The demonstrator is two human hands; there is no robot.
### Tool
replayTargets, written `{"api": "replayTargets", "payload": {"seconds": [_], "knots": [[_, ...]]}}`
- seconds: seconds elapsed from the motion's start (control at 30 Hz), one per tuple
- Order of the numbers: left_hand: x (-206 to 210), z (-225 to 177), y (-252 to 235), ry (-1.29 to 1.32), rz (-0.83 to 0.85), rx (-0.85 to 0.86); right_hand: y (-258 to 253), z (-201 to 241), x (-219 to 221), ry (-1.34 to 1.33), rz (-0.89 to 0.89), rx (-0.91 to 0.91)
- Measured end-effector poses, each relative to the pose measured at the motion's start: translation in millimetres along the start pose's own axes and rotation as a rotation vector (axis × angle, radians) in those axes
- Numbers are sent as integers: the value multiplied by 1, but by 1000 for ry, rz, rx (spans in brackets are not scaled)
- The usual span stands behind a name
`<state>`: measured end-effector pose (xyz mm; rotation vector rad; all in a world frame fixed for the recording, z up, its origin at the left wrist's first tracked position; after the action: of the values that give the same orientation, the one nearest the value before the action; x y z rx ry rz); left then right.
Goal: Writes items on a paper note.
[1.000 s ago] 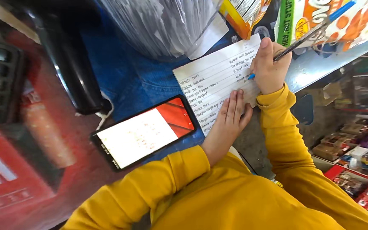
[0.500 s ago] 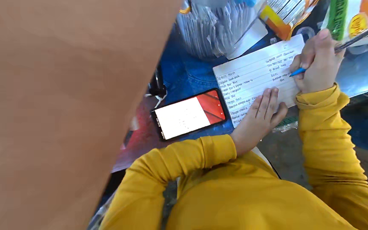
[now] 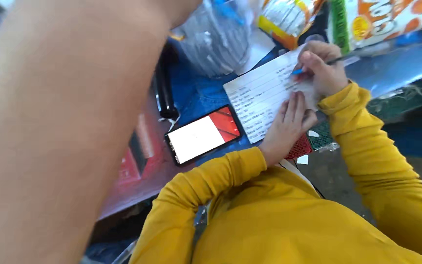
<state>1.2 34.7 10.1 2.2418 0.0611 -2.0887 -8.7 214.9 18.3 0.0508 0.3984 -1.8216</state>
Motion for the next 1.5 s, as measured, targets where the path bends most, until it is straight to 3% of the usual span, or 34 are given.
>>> {"api": "replayTargets", "payload": {"seconds": [0.13, 0.27, 0.43, 0.6, 0.93, 1.03, 1.17, 1.4, 1.5], "knots": [[6, -2, -2, 22, -131, -29, -3, 11, 7, 193, -222, 201], [17, -4, -4, 12, -223, -46, -3, 10, 8, 280, -283, 191], [15, -3, -3, 46, -189, -34, -3, 10, 10, 441, -251, 73], [15, -3, -1, 8, -207, -51, -4, 10, 11, 428, -311, 77], [14, -6, -2, -30, -194, -70, -1, 13, 8, 479, -245, 122], [3, -6, 0, 49, -53, -73, -1, 13, 2, 312, -271, 255], [5, -6, -5, -58, 2, -33, -6, 9, 1, -79, -333, 243], [13, -3, -8, -101, -16, 10, -5, 4, 1, -132, -257, 165], [45, -7, -13, -177, -73, 18, -2, 2, -5, -73, -178, 162]]}}
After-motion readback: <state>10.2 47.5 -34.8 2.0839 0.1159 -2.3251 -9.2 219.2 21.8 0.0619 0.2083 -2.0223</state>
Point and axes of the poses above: each hand's wrist, its own y-axis away from the middle knuckle, its own x-axis out of the palm, z = x × y, the point moved 1 cm from there along -y, towards the middle knuckle, and after that the axes turned 6 degrees about z, right-handed, at the moved point
